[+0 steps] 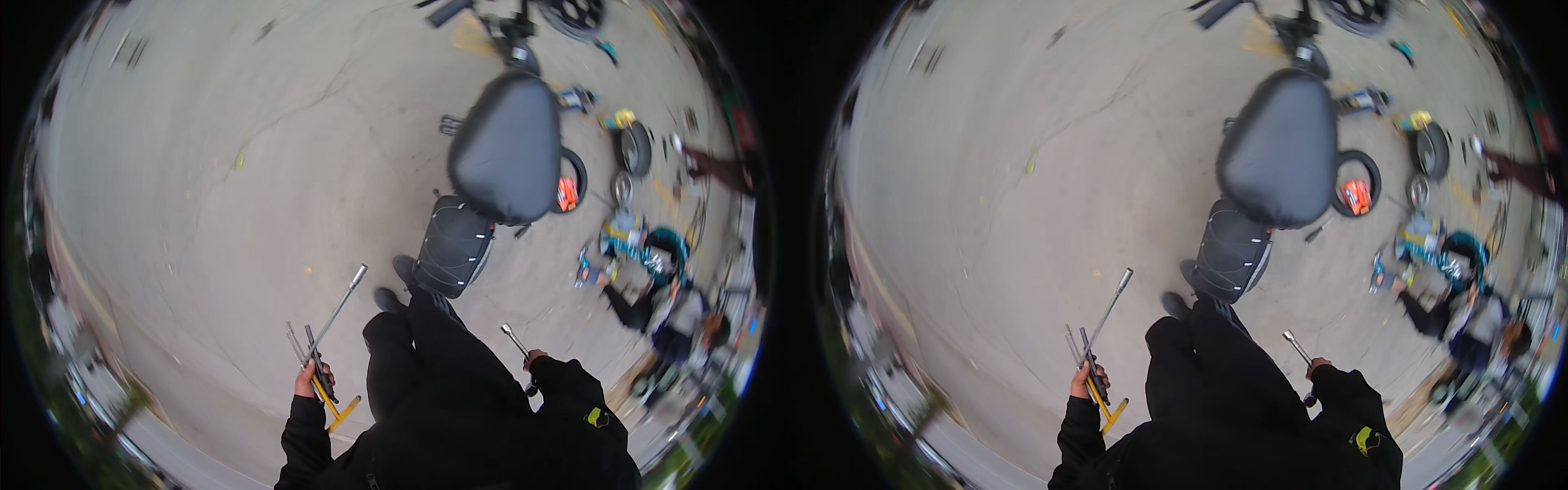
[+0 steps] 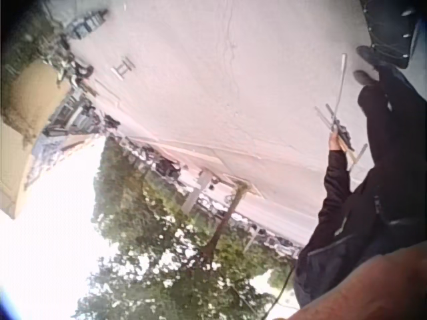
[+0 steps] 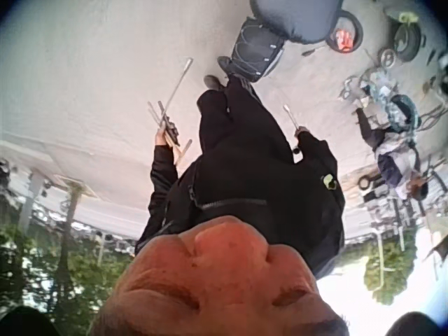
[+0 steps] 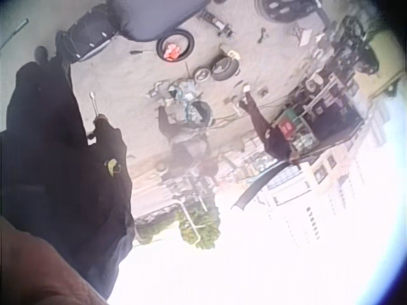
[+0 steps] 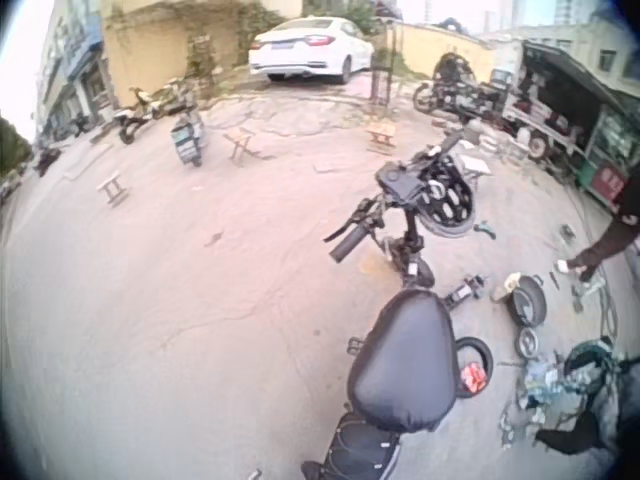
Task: The person uses a T-handle wrench and other tools to loosen and tighten bolts on the rear wheel and chain area of a lime-green folding bicycle. They adjust the chain tension and reposition the wheel while seated on the ground.
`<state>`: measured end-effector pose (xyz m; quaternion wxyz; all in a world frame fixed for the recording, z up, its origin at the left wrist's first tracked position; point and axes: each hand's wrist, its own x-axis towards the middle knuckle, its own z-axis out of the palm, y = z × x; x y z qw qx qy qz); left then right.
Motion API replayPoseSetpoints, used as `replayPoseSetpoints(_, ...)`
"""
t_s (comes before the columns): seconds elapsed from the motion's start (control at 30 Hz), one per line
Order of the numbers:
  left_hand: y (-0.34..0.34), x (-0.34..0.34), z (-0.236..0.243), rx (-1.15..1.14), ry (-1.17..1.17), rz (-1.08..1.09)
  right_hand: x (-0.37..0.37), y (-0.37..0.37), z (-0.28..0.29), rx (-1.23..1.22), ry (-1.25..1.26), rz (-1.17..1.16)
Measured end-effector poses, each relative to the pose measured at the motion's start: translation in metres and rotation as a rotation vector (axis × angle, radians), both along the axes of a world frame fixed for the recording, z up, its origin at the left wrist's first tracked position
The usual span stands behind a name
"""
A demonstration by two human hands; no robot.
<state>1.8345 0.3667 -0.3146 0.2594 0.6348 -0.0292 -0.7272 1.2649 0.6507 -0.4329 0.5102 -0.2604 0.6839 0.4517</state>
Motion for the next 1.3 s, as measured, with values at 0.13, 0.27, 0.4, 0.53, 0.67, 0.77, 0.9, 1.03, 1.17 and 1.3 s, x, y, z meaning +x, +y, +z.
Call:
replayPoseSetpoints(0.13, -0.144, 0.001, -0.014, 0.039, -0.031, -0.302, 0.081, 0.009, 0.013, -0.005, -0.026, -0.348)
replayPoseSetpoints(0.27, -0.279, -0.005, -0.052, 0.132, -0.232, -0.553, 0.193, 0.005, 0.027, -0.136, 0.097, -0.631)
replayPoseSetpoints(0.4, -0.386, -0.015, -0.128, 0.14, -0.333, -0.74, 0.328, -0.005, 0.035, -0.134, 0.216, -0.842)
replayPoseSetpoints(0.53, -0.49, -0.046, -0.17, 0.049, -0.482, -1.132, 0.463, -0.048, 0.05, -0.182, 0.399, -1.226)
replayPoseSetpoints(0.67, -0.552, -0.093, -0.169, -0.339, -0.442, -1.286, 0.536, -0.112, 0.029, -0.368, 0.448, -1.59)
replayPoseSetpoints(0.77, -0.585, -0.133, -0.2, -0.496, -0.512, -1.488, 0.574, -0.163, -0.019, -0.497, 0.541, -1.641)
replayPoseSetpoints(0.9, -0.609, -0.205, -0.263, -0.602, -0.593, -1.894, 0.614, -0.234, -0.077, -0.645, 0.695, -1.872)
replayPoseSetpoints(1.03, -0.59, -0.296, -0.311, -1.019, -0.55, -2.478, 0.607, -0.291, -0.111, -0.802, 0.789, -2.093)
replayPoseSetpoints(1.17, -0.529, -0.355, -0.361, -1.259, -0.462, -2.852, 0.579, -0.333, -0.112, -1.257, 0.892, -2.695)
replayPoseSetpoints(1.3, -0.476, -0.374, -0.406, -1.284, -0.367, -3.001, 0.543, -0.379, -0.136, -1.517, 0.748, -3.197)
